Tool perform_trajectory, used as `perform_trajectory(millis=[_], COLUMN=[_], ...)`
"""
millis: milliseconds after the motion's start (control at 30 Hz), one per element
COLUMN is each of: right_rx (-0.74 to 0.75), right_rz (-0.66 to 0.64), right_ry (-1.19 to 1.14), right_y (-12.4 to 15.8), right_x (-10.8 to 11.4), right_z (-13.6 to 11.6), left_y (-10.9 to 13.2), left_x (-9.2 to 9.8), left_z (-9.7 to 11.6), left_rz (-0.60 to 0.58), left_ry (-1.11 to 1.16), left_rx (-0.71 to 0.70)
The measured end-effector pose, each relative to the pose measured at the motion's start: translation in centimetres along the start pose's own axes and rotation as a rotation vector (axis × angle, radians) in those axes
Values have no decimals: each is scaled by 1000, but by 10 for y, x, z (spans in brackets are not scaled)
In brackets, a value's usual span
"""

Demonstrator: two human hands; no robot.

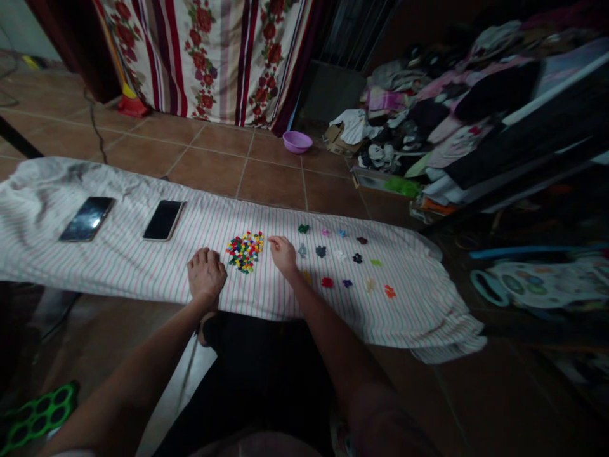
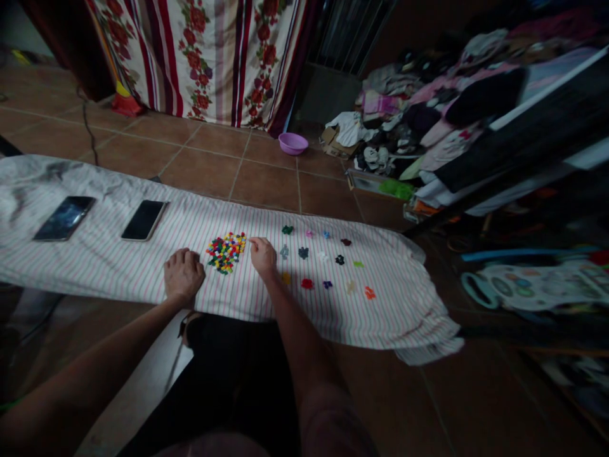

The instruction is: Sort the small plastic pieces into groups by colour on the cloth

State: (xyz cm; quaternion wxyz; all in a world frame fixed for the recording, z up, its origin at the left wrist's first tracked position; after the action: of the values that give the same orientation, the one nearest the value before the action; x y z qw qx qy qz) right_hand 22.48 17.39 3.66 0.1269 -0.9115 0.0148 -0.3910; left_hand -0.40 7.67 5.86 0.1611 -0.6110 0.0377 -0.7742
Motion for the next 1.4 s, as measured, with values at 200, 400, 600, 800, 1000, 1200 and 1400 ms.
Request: perform_trajectory(millis=[200,400,600,800,1000,1200,1400], right_rx=[-19,80,91,123,145,110,84], right_rz=[23,-15,-13,-32,-75,-39,0], right_ry=[-58,-30,22,67,91,6,-43], right_y=[29,45,47,47,50,48,48], right_x=[-19,-24,-23,-24,-28,-23,-18], right_z=[-12,-26,-29,-36,-40,-36,-36], left_y=[0,0,0,1,1,1,1], left_x=[0,-1,-1,-2,-2,-2,-4], left_z=[-1,-2,-2,-2,-2,-2,-3], left_rz=[2,-15,0,2,4,17,15], left_ry=[22,13,-2,24,5,25,-5], left_rx=[4,5,0,-1,-2,-14,1])
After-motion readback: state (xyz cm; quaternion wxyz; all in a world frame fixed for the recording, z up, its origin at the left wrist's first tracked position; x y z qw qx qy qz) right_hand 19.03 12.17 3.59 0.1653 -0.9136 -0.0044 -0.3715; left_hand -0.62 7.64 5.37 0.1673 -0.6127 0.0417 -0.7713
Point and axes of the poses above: each hand's wrist, its own y-axis away from the middle knuckle, its own x-axis out of the back of the hand, z = x × y, the point moved 10 cm from there along -y, towards the middle knuckle, and after that the axes turned 3 degrees about -z, right-handed, at the moved point
